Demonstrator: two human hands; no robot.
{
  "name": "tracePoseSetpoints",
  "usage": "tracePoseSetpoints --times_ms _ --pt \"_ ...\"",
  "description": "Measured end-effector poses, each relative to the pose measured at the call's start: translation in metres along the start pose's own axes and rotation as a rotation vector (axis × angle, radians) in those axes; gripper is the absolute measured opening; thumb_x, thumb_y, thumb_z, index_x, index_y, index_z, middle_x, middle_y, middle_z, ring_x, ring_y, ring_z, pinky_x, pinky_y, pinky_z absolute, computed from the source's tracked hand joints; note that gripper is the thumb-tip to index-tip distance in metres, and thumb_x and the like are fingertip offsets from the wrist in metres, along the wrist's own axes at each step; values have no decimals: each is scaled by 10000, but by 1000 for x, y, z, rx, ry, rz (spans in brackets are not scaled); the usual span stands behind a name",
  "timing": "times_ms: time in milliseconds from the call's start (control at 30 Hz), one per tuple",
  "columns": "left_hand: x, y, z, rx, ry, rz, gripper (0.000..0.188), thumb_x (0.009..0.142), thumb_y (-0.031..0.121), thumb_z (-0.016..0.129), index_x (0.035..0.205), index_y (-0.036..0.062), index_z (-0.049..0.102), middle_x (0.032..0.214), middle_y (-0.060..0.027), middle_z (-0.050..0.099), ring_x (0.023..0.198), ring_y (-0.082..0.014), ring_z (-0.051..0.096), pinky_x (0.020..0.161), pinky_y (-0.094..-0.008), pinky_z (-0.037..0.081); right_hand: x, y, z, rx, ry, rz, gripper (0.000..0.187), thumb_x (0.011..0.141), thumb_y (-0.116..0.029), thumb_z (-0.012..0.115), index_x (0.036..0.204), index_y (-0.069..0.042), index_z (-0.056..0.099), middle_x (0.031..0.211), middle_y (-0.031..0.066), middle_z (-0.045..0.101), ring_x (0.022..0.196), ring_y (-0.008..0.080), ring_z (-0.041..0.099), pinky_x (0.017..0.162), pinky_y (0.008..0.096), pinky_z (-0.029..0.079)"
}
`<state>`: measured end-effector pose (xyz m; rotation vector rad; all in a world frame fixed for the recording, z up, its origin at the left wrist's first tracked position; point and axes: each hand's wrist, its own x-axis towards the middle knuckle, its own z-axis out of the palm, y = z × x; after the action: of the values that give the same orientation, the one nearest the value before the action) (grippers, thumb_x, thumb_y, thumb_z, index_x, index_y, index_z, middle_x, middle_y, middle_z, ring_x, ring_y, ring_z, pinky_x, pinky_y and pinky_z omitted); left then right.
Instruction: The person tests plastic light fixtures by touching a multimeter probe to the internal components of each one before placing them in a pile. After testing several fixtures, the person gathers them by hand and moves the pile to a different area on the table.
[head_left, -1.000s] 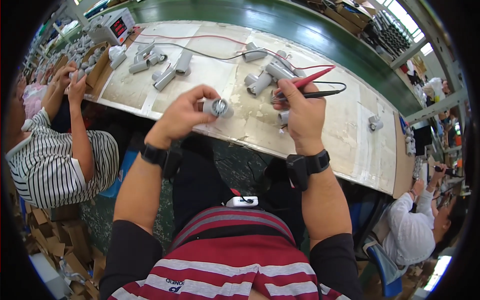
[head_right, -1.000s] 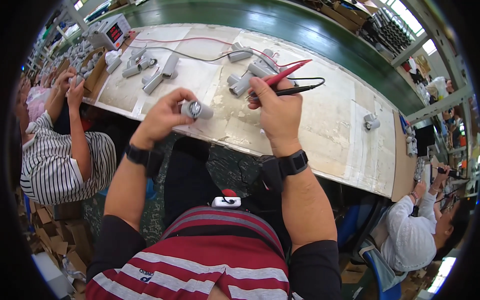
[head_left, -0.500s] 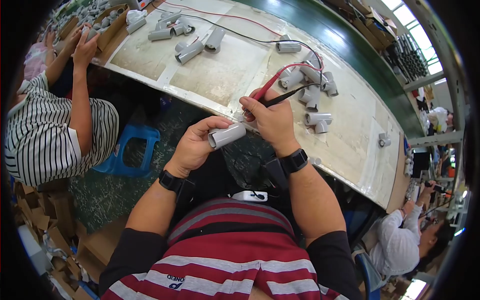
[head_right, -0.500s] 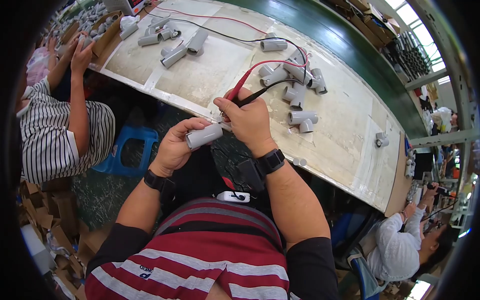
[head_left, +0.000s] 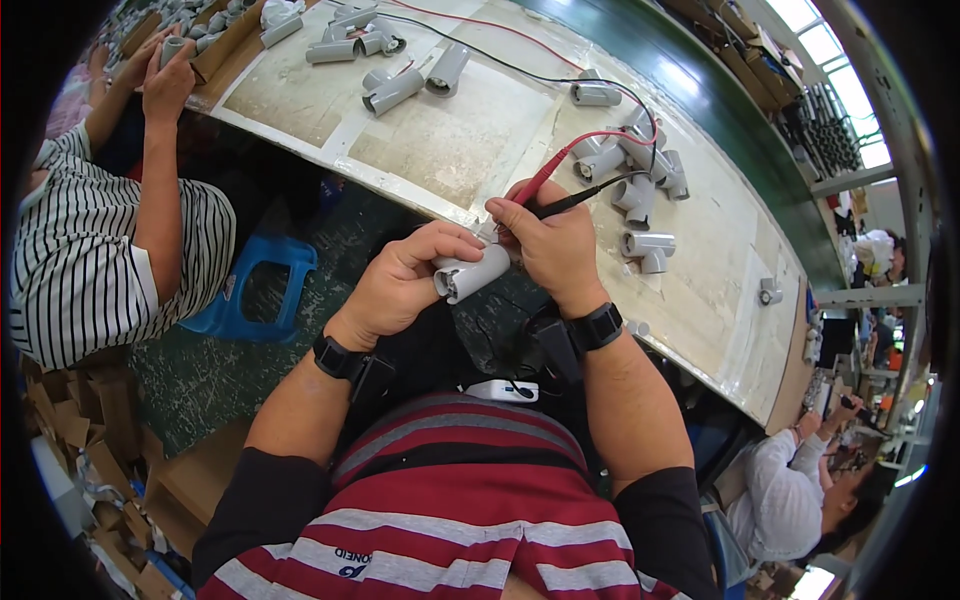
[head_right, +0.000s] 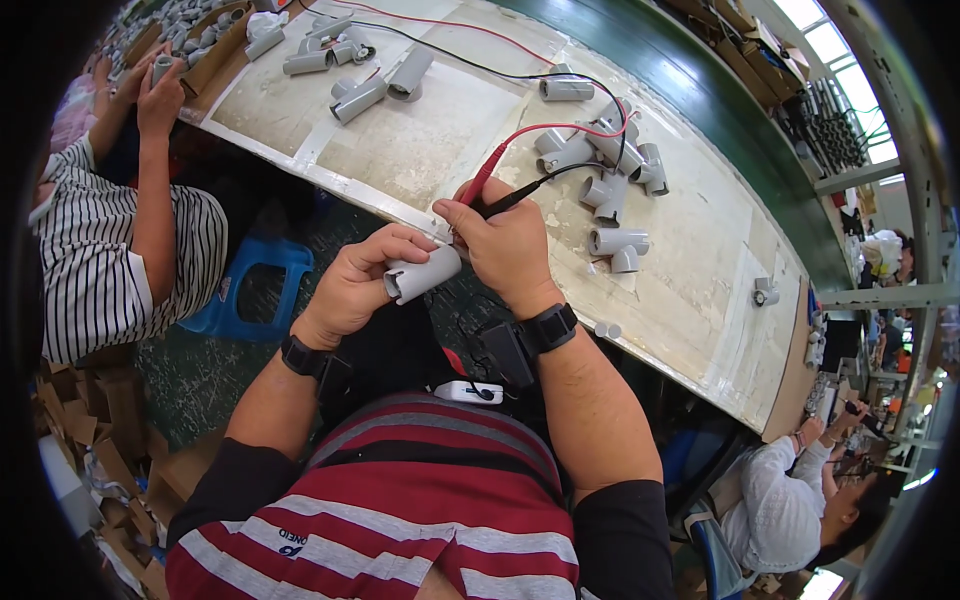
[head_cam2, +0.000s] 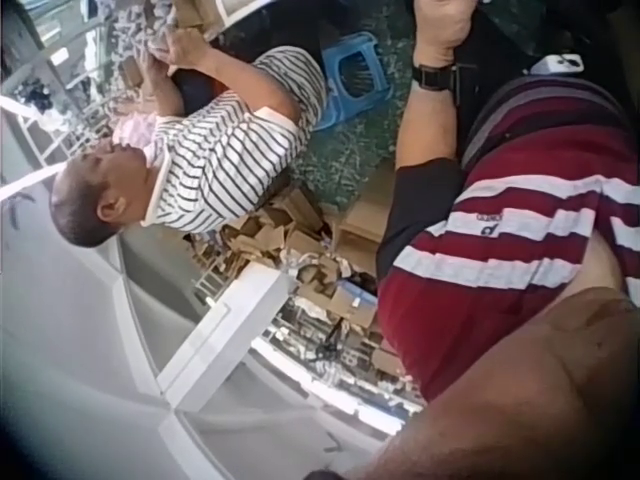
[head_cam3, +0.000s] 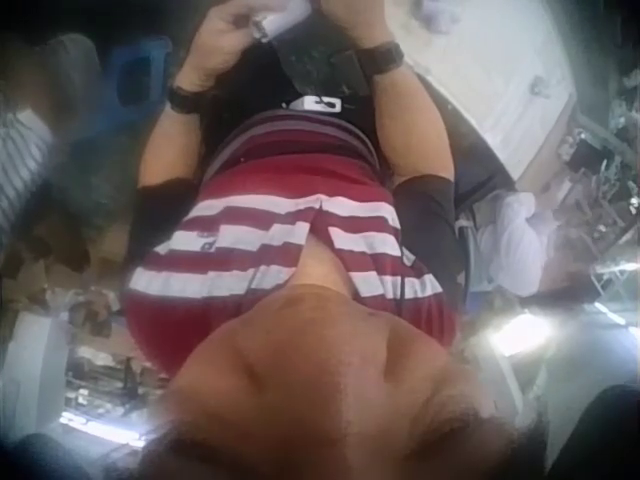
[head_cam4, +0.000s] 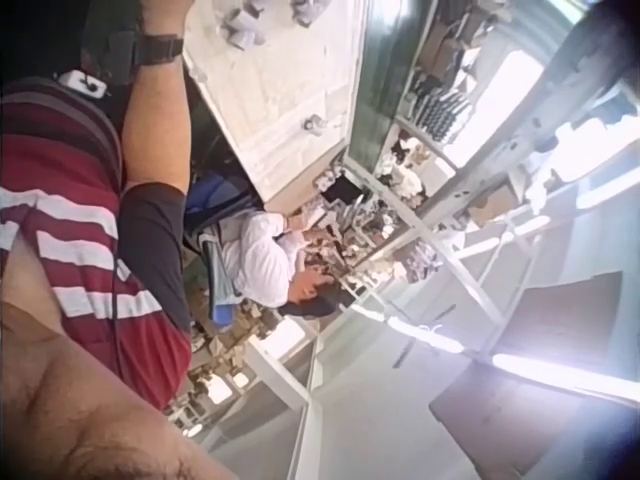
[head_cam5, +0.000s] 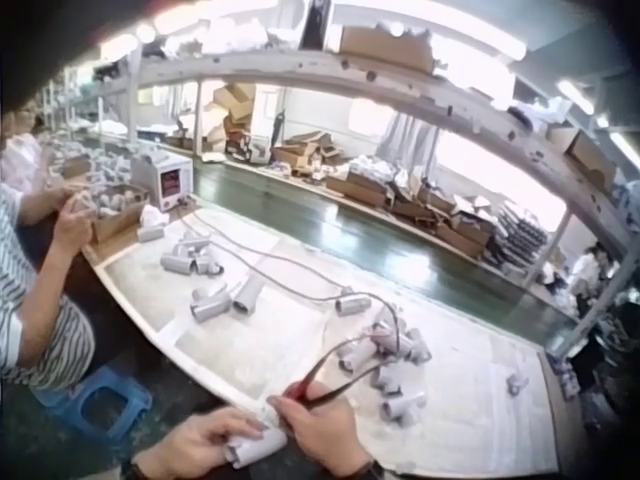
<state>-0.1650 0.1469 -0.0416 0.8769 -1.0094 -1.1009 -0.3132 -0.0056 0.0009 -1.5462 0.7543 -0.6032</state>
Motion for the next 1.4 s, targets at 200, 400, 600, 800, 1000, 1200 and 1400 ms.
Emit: tracePoseSetpoints --times_ms 200,400,600,800,1000,1200,1400 --pt "2 5 3 76 -8 10 360 889 -148 602 1175 40 714 1273 -75 620 1203 -187 599 1035 -305 479 -2 -6 -7 -79 -35 -12 161 923 -147 797 929 -22 697 755 -10 666 650 63 595 578 231 471" --pt "3 7 6 133 -14 22 360 896 -147 589 1178 39 715 1267 -72 619 1183 -180 609 1006 -296 494 -4 0 -10 -54 -38 -45 150 921 -133 796 934 -20 697 748 -12 664 657 60 588 583 231 467" --pt "4 7 7 136 -9 7 362 895 -149 586 1179 36 714 1272 -71 614 1187 -179 607 1014 -299 490 -2 10 -8 -126 -24 -177 138 918 -117 795 927 -13 704 752 -7 671 673 62 586 596 232 465" --pt "5 9 8 121 -19 15 363 894 -149 585 1179 35 713 1275 -73 607 1195 -183 603 1023 -303 488 -2 12 -8 -139 -14 -193 138 915 -117 797 920 -9 711 752 -5 675 677 65 588 604 236 469" --pt "7 10 10 123 -21 13 359 898 -144 583 1183 33 711 1273 -73 607 1198 -185 602 1023 -303 488 -2 9 -7 -167 3 -218 145 905 -120 802 911 -5 714 743 -2 673 674 71 588 605 246 471" --pt "9 10 12 142 -17 22 351 898 -133 586 1182 34 707 1260 -68 608 1168 -178 605 1000 -295 491 -3 8 -7 -189 0 -249 137 902 -116 799 910 -9 713 737 2 669 669 73 578 605 252 469" --pt "9 12 14 205 -29 6 346 895 -141 602 1180 26 705 1268 -74 607 1196 -188 599 1018 -309 489 -2 10 -5 -206 -19 -282 138 898 -115 797 886 -14 704 723 4 662 672 76 568 612 257 465"
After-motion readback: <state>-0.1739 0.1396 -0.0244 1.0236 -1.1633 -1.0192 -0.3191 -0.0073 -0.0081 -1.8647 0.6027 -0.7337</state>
